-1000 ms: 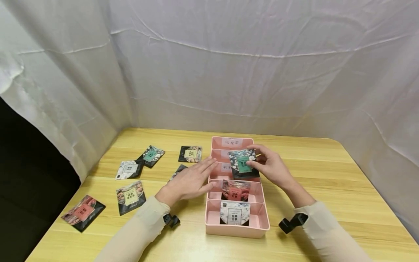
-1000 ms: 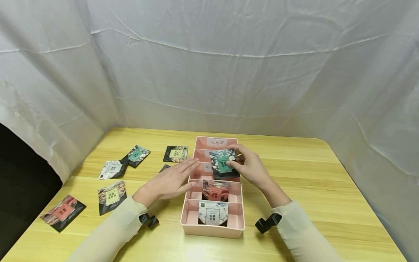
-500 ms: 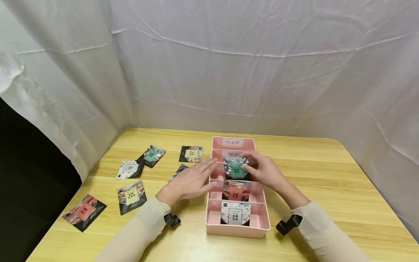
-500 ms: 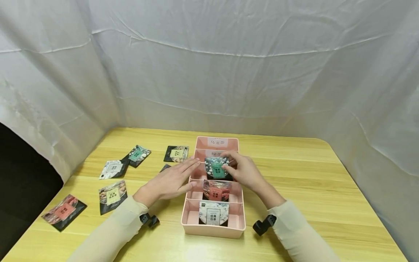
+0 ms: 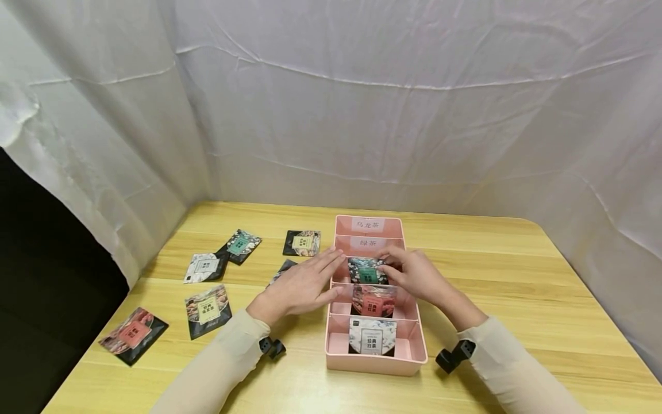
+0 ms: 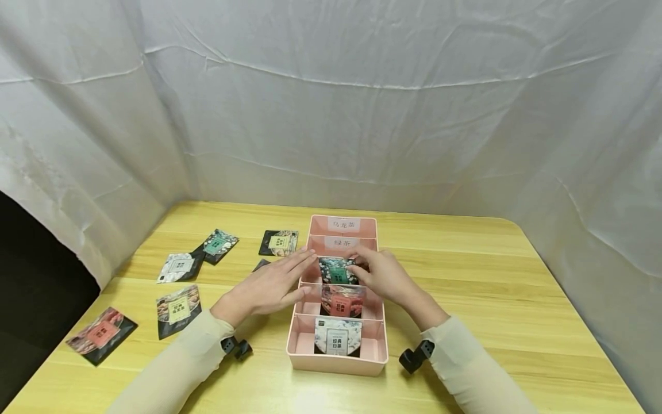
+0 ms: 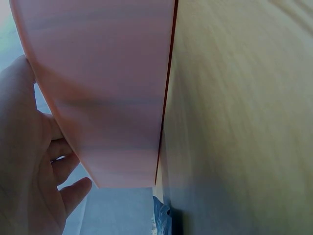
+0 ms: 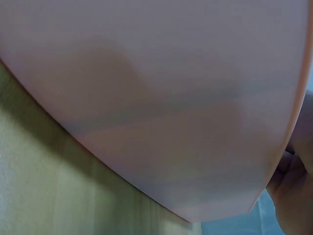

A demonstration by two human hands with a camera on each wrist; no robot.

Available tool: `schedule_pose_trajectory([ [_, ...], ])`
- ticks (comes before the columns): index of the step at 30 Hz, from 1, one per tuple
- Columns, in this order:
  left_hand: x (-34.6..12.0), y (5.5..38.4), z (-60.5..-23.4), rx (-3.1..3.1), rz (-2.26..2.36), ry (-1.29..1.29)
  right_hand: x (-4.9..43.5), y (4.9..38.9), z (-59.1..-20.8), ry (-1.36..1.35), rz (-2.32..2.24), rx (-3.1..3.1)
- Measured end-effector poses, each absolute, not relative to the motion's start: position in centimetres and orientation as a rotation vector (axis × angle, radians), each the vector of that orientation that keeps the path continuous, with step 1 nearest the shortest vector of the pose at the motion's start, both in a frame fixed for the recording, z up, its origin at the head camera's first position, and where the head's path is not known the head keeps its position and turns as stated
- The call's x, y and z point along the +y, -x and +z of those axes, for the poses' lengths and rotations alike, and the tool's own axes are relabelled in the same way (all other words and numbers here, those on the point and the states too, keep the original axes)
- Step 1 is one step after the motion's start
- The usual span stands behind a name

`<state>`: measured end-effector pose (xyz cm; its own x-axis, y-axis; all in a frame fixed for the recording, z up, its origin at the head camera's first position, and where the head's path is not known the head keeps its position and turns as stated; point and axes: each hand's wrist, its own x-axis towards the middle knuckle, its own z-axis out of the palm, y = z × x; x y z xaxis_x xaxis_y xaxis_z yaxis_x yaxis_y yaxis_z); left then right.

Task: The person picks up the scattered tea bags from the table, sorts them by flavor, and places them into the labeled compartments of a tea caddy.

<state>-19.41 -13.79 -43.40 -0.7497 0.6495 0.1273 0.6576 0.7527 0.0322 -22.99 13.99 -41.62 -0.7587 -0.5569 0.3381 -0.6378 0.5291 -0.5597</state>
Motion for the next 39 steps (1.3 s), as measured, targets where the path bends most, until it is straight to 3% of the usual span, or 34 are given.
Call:
schedule_pose_trajectory([
  [10,-13.8,19.6,-43.5,-2.847,-0.122,1.052,14.1,22.9,-41.4,-1.101,0.828,-2.649],
  [39,-13.8,19.5,-43.5,-2.852,-0.148,1.053,17.0,21.0,-41.8,-0.999,0.825,-2.557],
])
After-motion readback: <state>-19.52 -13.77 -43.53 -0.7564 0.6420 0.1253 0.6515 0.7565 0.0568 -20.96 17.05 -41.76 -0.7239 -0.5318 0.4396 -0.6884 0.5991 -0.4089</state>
